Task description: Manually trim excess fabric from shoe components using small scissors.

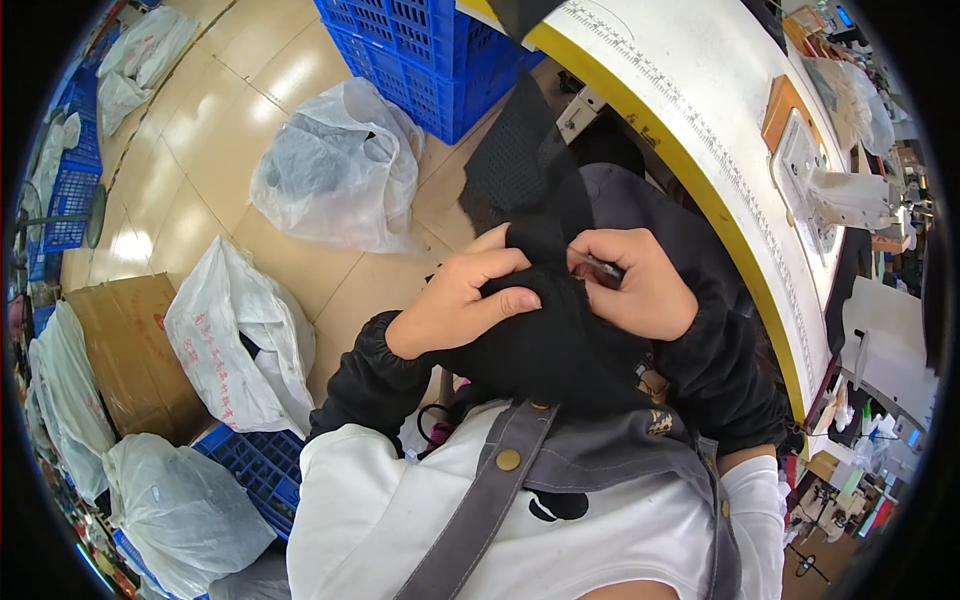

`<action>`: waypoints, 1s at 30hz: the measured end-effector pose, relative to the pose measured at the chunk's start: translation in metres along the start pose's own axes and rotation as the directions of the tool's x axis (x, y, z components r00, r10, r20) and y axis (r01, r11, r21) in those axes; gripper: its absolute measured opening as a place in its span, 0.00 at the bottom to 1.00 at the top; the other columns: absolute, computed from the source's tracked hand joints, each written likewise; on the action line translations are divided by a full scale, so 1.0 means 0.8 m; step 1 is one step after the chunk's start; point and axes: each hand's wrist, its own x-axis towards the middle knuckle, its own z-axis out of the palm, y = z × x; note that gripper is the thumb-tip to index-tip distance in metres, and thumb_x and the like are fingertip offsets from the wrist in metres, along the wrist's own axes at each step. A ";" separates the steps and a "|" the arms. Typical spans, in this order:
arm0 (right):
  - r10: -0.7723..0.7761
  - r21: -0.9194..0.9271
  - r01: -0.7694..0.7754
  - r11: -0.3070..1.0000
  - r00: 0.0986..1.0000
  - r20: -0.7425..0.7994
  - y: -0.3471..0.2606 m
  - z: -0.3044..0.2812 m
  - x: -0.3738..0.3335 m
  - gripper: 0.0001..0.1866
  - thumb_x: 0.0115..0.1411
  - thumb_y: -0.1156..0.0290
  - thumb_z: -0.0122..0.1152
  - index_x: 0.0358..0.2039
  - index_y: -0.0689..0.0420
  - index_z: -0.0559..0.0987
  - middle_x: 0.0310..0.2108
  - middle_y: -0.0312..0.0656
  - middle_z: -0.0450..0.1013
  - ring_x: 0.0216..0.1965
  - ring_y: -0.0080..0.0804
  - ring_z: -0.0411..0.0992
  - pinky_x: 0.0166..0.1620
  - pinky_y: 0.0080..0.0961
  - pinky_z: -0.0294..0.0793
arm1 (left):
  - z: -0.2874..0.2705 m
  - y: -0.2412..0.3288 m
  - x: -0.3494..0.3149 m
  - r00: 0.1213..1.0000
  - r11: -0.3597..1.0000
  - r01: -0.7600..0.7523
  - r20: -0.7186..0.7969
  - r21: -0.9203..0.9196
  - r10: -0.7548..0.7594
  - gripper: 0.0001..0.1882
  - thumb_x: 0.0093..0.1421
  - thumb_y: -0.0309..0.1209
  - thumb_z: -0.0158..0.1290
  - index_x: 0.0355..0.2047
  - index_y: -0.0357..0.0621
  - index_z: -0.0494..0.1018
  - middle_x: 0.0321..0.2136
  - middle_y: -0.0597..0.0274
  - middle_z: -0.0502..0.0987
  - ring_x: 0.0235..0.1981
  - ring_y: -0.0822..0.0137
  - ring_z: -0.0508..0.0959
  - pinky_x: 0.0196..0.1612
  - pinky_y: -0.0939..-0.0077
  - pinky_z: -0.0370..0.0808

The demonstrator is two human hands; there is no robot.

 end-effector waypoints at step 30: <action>-0.390 -0.655 0.259 0.710 0.919 -0.059 -0.011 -0.037 0.188 0.23 0.53 0.57 0.58 0.46 0.57 0.72 0.29 0.51 0.75 0.30 0.44 0.74 0.36 0.31 0.73 | 0.005 0.009 0.010 0.987 0.993 -0.088 0.144 0.077 0.076 0.15 0.50 0.35 0.58 0.28 0.35 0.68 0.24 0.52 0.64 0.26 0.54 0.67 0.30 0.70 0.64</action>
